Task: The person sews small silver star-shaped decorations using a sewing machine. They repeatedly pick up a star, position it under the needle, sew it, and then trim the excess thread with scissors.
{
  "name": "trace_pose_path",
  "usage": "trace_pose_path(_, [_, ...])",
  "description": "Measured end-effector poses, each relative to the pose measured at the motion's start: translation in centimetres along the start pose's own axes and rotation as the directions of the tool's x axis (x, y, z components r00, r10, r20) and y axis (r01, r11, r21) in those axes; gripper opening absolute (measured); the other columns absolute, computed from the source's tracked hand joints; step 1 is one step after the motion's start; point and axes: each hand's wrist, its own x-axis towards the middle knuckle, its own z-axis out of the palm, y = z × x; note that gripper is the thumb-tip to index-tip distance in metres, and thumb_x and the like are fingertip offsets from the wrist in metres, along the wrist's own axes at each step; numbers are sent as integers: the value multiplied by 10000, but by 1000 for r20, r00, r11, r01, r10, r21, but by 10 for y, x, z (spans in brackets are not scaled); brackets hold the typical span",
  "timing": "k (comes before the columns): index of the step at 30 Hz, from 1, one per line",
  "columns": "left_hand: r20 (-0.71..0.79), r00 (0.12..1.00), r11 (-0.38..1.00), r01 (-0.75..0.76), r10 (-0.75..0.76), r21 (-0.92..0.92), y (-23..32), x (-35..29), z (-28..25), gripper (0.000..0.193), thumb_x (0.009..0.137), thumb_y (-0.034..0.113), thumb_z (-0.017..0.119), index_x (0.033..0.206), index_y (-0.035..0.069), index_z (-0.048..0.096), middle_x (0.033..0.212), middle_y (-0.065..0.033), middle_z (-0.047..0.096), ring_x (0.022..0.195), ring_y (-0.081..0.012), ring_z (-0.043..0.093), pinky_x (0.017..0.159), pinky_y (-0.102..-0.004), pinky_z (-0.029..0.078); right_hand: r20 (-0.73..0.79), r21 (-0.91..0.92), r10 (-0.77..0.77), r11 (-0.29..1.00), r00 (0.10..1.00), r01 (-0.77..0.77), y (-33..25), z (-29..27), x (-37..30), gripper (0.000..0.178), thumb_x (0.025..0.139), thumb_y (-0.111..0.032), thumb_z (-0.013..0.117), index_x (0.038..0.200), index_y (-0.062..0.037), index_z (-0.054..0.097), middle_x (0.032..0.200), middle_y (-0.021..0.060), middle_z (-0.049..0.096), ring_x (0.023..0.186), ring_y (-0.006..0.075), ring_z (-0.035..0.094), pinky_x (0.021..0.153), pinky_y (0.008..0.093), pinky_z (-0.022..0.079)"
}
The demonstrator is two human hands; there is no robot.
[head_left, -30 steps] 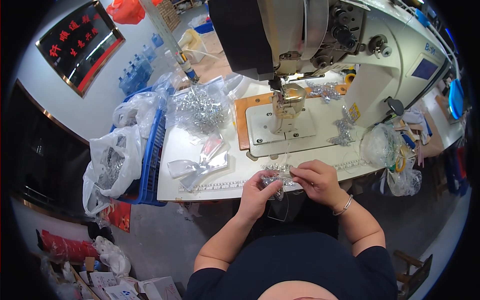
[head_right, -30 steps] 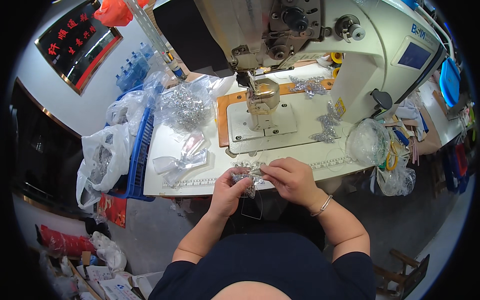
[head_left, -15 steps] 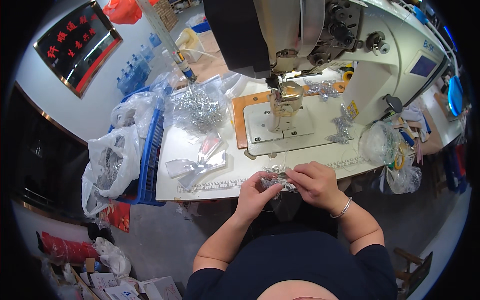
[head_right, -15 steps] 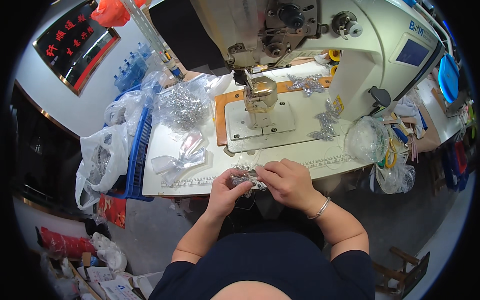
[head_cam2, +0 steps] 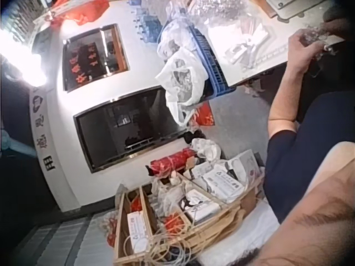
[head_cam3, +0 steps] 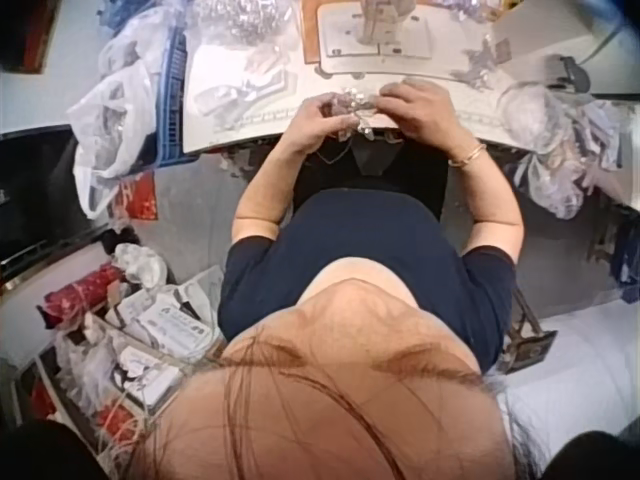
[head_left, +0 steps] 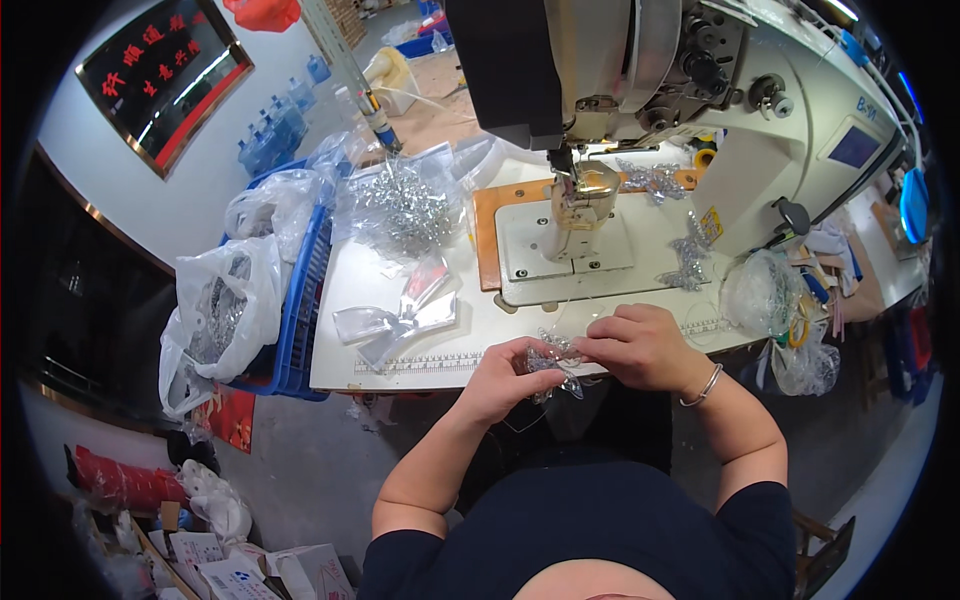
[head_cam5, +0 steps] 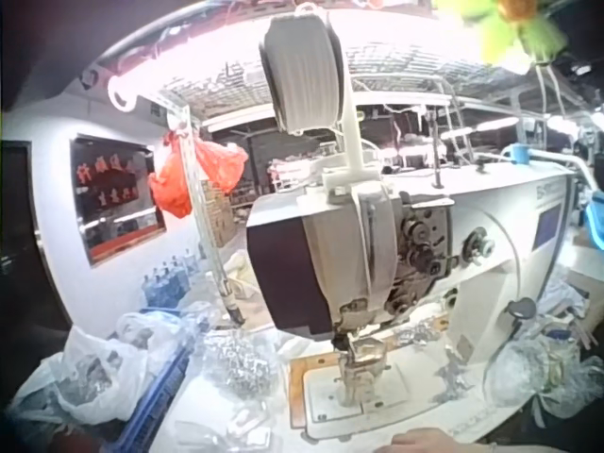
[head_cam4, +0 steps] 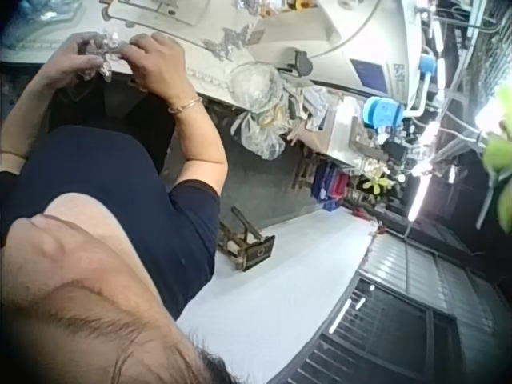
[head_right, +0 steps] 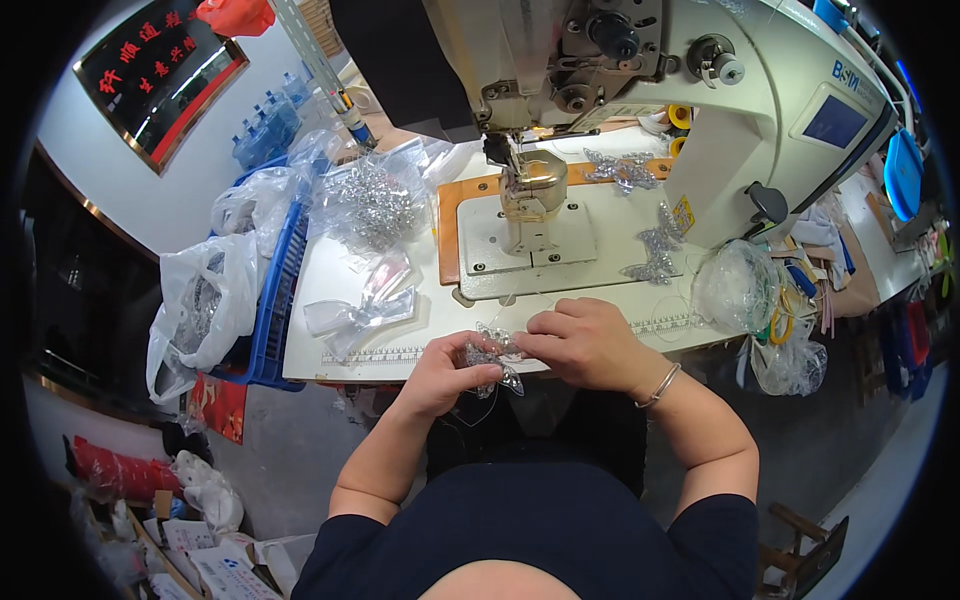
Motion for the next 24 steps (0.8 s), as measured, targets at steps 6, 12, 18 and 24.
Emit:
trace_pose_path(6, [17,999,999,-35,36,-39,1,-1,1,256,754,24,715,971,-11,584,848,-39,630,724,-69,567,622,-195,451,-23,79,16,997,1000,-14,1,7,-2,238,703,-138,707,934,-130,646,800,-10,608,646,152,558,558,265,460])
trace_pose_path(12, [12,1000,1000,-7,6,9,0,-3,-5,261,723,-12,717,951,12,592,855,-74,631,741,-128,598,646,-247,488,-46,855,462,477,886,-205,1,17,-27,171,849,-15,561,1015,-13,602,889,70,592,759,141,558,675,242,450])
trace_pose_path(18, [404,523,-220,-380,751,899,34,-23,16,295,656,68,721,935,127,650,835,-5,576,747,-176,554,660,-280,434,-53,996,797,87,601,-27,-8,12,-35,854,702,-536,719,1290,-12,390,980,-8,432,632,53,397,515,190,304])
trace_pose_path(24, [703,217,-654,-261,677,710,31,-26,5,220,683,161,660,886,243,673,952,88,554,831,-113,444,702,-266,374,416,876,601,-466,682,-124,-22,23,-24,515,834,-286,656,1230,-2,489,1039,69,582,618,58,438,504,167,326])
